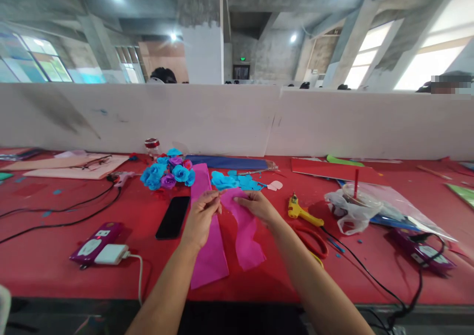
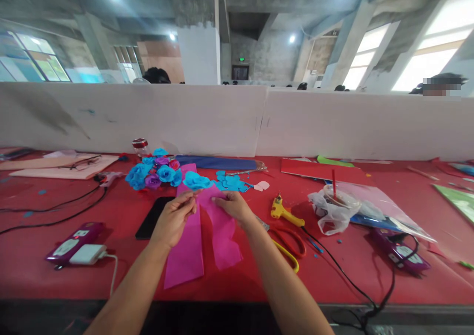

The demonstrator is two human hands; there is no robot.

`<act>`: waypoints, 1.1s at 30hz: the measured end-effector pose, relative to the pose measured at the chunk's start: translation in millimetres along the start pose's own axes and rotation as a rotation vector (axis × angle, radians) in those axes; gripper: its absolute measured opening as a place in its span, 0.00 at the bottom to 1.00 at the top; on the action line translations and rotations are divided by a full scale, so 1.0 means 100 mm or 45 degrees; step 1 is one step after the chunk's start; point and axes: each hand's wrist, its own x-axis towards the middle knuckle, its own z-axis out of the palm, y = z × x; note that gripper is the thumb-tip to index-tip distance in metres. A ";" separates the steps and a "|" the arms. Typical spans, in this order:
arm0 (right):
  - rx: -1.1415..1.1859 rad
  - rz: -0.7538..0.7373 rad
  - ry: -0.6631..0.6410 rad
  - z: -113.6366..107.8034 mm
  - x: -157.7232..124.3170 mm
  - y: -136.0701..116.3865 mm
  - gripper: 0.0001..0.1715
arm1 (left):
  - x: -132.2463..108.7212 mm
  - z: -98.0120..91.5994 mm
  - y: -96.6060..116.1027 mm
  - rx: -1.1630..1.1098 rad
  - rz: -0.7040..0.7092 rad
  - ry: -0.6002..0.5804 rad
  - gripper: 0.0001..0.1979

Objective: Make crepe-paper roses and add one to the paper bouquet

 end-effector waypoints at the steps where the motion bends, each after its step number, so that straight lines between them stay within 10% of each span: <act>1: 0.014 -0.021 0.007 0.00 0.02 0.03 0.18 | 0.02 0.01 -0.06 -0.009 -0.012 0.012 0.10; 10: -0.110 -0.287 -0.099 -0.12 0.16 0.18 0.10 | 0.37 0.10 -0.51 -0.047 -0.272 -0.087 0.20; 18: 0.187 -0.077 0.199 -0.31 0.21 0.27 0.15 | 0.52 0.17 -0.65 0.036 -0.313 -0.184 0.16; 33: 0.171 -0.088 0.266 -0.17 0.25 0.39 0.14 | 0.45 0.19 -0.70 0.008 -0.261 -0.035 0.11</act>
